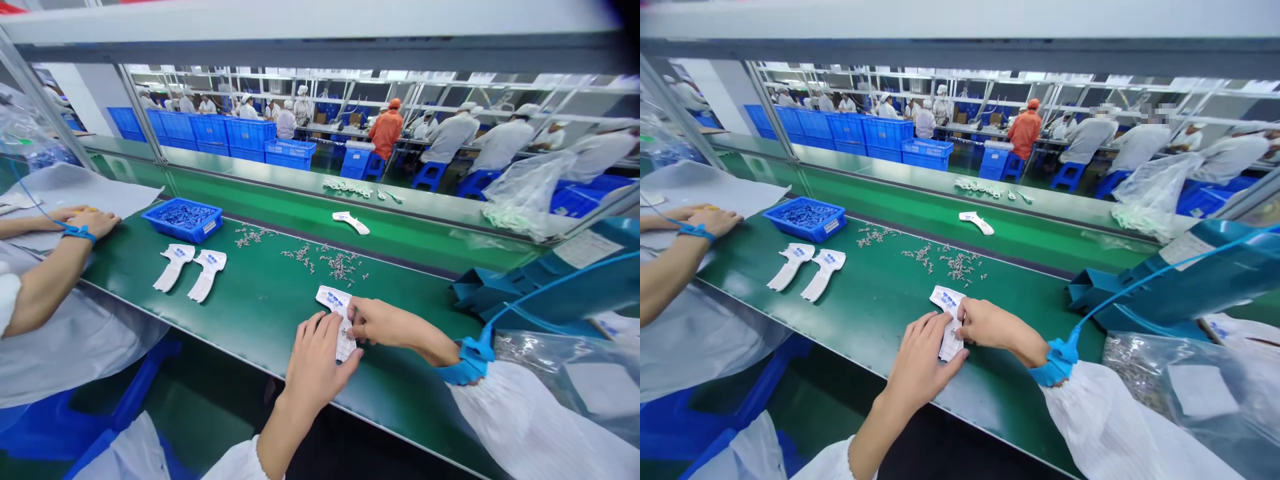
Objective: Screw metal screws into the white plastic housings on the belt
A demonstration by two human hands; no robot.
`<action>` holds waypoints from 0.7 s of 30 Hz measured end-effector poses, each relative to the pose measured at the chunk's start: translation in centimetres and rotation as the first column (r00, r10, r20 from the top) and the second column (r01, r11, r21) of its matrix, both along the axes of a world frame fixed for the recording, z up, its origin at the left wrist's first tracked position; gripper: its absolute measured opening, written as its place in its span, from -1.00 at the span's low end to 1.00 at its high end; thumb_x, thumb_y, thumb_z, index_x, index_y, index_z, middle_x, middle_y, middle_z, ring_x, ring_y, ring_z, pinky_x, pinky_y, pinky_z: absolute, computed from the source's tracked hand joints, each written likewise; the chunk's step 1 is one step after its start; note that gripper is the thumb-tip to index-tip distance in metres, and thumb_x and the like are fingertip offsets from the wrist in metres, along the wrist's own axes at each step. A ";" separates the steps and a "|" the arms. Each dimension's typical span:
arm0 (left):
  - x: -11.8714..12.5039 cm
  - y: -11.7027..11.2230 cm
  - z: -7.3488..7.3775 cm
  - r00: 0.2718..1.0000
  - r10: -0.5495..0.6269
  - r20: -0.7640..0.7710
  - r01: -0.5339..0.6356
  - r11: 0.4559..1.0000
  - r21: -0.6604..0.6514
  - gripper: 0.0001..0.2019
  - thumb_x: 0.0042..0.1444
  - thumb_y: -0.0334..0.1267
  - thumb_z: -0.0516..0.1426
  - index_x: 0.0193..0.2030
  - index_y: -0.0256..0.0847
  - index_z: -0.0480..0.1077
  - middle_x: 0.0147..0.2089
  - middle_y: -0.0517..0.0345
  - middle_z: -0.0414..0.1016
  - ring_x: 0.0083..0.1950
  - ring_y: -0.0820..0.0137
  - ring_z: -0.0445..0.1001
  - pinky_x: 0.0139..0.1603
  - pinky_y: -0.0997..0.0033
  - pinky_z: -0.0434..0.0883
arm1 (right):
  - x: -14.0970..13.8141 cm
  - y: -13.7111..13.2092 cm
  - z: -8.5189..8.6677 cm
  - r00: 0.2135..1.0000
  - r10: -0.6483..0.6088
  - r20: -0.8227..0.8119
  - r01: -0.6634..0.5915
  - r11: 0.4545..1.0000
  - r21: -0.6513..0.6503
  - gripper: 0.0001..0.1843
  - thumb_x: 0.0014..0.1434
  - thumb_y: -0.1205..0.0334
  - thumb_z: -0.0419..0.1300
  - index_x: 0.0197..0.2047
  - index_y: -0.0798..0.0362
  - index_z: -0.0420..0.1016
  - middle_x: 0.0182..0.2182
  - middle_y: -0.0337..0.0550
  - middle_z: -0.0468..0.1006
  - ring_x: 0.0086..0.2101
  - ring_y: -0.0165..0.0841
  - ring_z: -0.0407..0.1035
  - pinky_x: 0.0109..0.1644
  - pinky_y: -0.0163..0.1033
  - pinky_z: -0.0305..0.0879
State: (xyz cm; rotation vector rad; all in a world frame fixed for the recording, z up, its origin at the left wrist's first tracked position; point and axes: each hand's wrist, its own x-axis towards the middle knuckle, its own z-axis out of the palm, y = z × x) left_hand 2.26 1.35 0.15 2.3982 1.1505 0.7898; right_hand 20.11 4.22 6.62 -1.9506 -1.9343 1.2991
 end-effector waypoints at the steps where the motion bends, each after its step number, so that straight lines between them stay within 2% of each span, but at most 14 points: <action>1: -0.1 0.0 -0.1 1.000 0.003 0.011 -0.004 1.000 0.002 -0.50 0.20 -0.12 0.20 0.23 -0.18 0.21 0.21 -0.03 0.43 0.27 0.05 0.33 0.20 -0.02 0.32 | -0.2 -0.4 -0.1 0.991 -0.082 -0.104 0.079 0.996 -0.038 -0.76 0.11 0.31 0.27 -0.23 0.01 0.25 -0.48 -0.28 0.54 -0.45 -0.38 0.44 -0.38 -0.30 0.35; 2: -0.2 0.1 -0.1 1.000 0.008 0.024 -0.008 1.000 0.005 -0.51 0.21 -0.14 0.19 0.23 -0.19 0.22 0.21 -0.05 0.43 0.26 0.06 0.35 0.20 -0.02 0.33 | -0.4 -0.9 -0.3 0.960 -0.186 -0.210 0.172 0.982 -0.084 -0.75 0.13 0.27 0.27 -0.20 0.01 0.25 -0.47 -0.28 0.54 -0.44 -0.39 0.45 -0.34 -0.30 0.39; 4: -0.3 0.1 -0.3 0.998 0.018 0.052 -0.019 1.000 0.010 -0.53 0.24 -0.15 0.17 0.24 -0.20 0.21 0.20 -0.08 0.43 0.23 0.08 0.38 0.18 0.01 0.36 | -0.8 -2.0 -0.7 0.830 -0.403 -0.386 0.358 0.915 -0.185 -0.73 0.16 0.17 0.28 -0.15 0.03 0.28 -0.43 -0.25 0.55 -0.40 -0.41 0.48 -0.23 -0.27 0.46; 6: -0.5 0.2 -0.4 0.997 0.019 0.070 -0.020 1.000 0.010 -0.53 0.26 -0.17 0.15 0.26 -0.21 0.20 0.21 -0.10 0.43 0.22 0.10 0.39 0.18 0.02 0.36 | -1.3 -2.8 -1.3 0.713 -0.501 -0.492 0.447 0.864 -0.232 -0.71 0.15 0.08 0.30 -0.18 0.06 0.36 -0.40 -0.22 0.55 -0.37 -0.43 0.49 -0.14 -0.26 0.47; 7: -0.5 0.2 -0.4 0.997 0.016 0.075 -0.016 1.000 0.006 -0.52 0.26 -0.17 0.15 0.27 -0.22 0.19 0.23 -0.10 0.42 0.23 0.10 0.38 0.18 0.01 0.36 | -1.5 -3.1 -1.7 0.694 -0.497 -0.521 0.451 0.864 -0.225 -0.70 0.13 0.04 0.32 -0.22 0.08 0.41 -0.41 -0.23 0.54 -0.38 -0.44 0.48 -0.12 -0.27 0.47; 10: -0.6 0.1 -0.5 0.997 0.012 0.076 -0.010 1.000 -0.022 -0.50 0.27 -0.17 0.16 0.29 -0.22 0.19 0.26 -0.10 0.40 0.26 0.10 0.36 0.20 -0.01 0.35 | -2.1 -3.3 -2.6 0.710 -0.447 -0.544 0.440 0.885 -0.153 -0.63 0.01 -0.03 0.40 -0.39 0.11 0.47 -0.48 -0.27 0.48 -0.42 -0.44 0.42 -0.17 -0.28 0.46; 13: -0.7 0.1 -0.5 0.997 0.015 0.075 -0.012 0.999 -0.045 -0.50 0.27 -0.19 0.14 0.31 -0.21 0.18 0.29 -0.09 0.37 0.27 0.10 0.34 0.23 -0.02 0.33 | -2.5 -3.3 -2.9 0.679 -0.454 -0.577 0.473 0.872 -0.128 -0.61 -0.07 -0.02 0.44 -0.37 0.11 0.48 -0.47 -0.27 0.48 -0.40 -0.41 0.41 -0.20 -0.27 0.46; 18: -0.7 0.0 -0.4 0.994 0.028 0.108 -0.020 0.997 -0.076 -0.48 0.30 -0.17 0.09 0.37 -0.17 0.14 0.36 -0.05 0.28 0.32 0.15 0.28 0.28 0.04 0.31 | -2.0 -3.2 -2.6 0.628 -0.450 -0.635 0.428 0.881 -0.201 -0.71 -0.05 0.09 0.44 -0.39 0.10 0.50 -0.44 -0.25 0.51 -0.35 -0.40 0.45 -0.16 -0.30 0.46; 21: -0.7 -0.2 -0.2 0.983 0.096 0.154 -0.080 0.991 -0.107 -0.41 0.34 -0.10 0.03 0.44 -0.18 0.01 0.43 -0.04 0.17 0.40 0.16 0.17 0.34 0.05 0.26 | -0.3 -0.9 -2.2 0.654 -0.432 -0.622 0.402 0.894 -0.198 -0.75 0.04 0.11 0.40 -0.41 0.12 0.52 -0.43 -0.18 0.56 -0.36 -0.41 0.47 -0.15 -0.31 0.48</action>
